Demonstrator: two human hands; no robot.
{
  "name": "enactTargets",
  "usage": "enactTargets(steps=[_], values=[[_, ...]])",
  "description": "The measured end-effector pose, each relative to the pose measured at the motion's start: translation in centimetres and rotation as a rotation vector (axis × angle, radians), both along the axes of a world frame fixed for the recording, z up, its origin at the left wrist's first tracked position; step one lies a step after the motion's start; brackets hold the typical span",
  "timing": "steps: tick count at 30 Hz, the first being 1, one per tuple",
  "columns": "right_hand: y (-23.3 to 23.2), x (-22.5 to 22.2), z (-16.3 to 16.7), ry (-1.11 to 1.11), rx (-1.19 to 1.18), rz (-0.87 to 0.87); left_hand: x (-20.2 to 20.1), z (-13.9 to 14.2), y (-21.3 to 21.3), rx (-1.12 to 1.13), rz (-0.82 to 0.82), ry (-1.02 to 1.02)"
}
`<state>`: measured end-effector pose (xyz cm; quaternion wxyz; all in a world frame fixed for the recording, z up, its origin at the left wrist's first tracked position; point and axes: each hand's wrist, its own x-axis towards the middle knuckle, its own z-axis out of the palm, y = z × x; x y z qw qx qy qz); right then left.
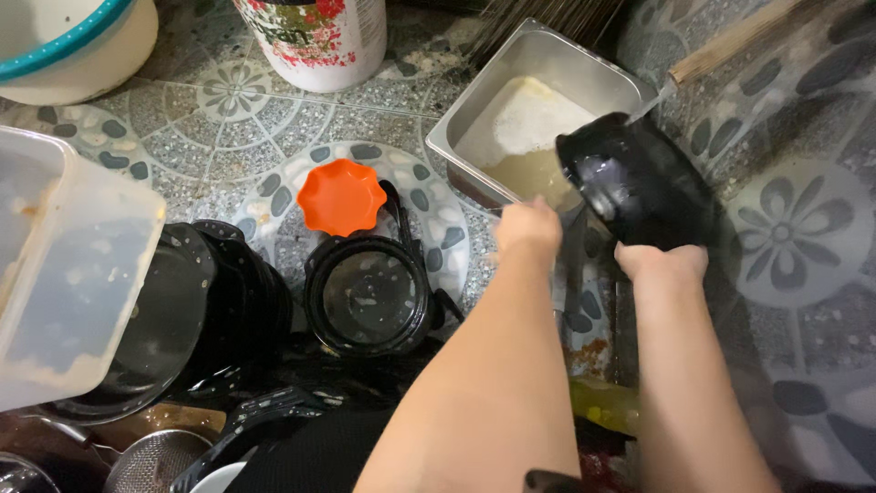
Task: The person rinses black clay cooking pots and bowls one at a time under a running tap, turning each over to rinse both sides, then stacks the rinsed pots into a black plastic basket on the tiled floor. They work through a pile of used pots beside a steel tray of water.
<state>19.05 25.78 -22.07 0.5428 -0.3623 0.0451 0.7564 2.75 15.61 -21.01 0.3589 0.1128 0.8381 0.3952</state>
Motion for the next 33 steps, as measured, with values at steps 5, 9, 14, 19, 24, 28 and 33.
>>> enactTargets(steps=[5, 9, 14, 19, 24, 28, 33], values=[[-2.5, 0.8, 1.1, 0.115, 0.289, 0.31, -2.2, 1.1, -0.3, 0.548, 0.464, -0.966], [-4.6, 0.5, 2.9, -0.013, 0.357, 0.415, -3.8, 1.9, -0.6, 0.581, 0.484, -0.879], [-5.1, 0.4, 6.3, -0.33, 0.506, 0.545, -4.9, 2.4, -0.3, 0.577, 0.34, -0.801], [-3.1, -1.2, 8.9, -0.564, 0.665, 0.64, -3.7, 2.3, -0.7, 0.54, 0.197, -0.806], [-3.1, -2.8, 9.7, -0.628, 0.547, 0.575, -3.1, 2.1, -1.1, 0.466, 0.175, -0.825], [-4.0, -3.5, 9.8, -0.622, 0.52, 0.508, -3.0, 2.1, -1.2, 0.439, 0.103, -0.721], [-4.4, -4.1, 9.8, -0.99, 0.656, 0.548, -2.6, 3.5, -2.0, 0.462, -0.147, -0.845]])
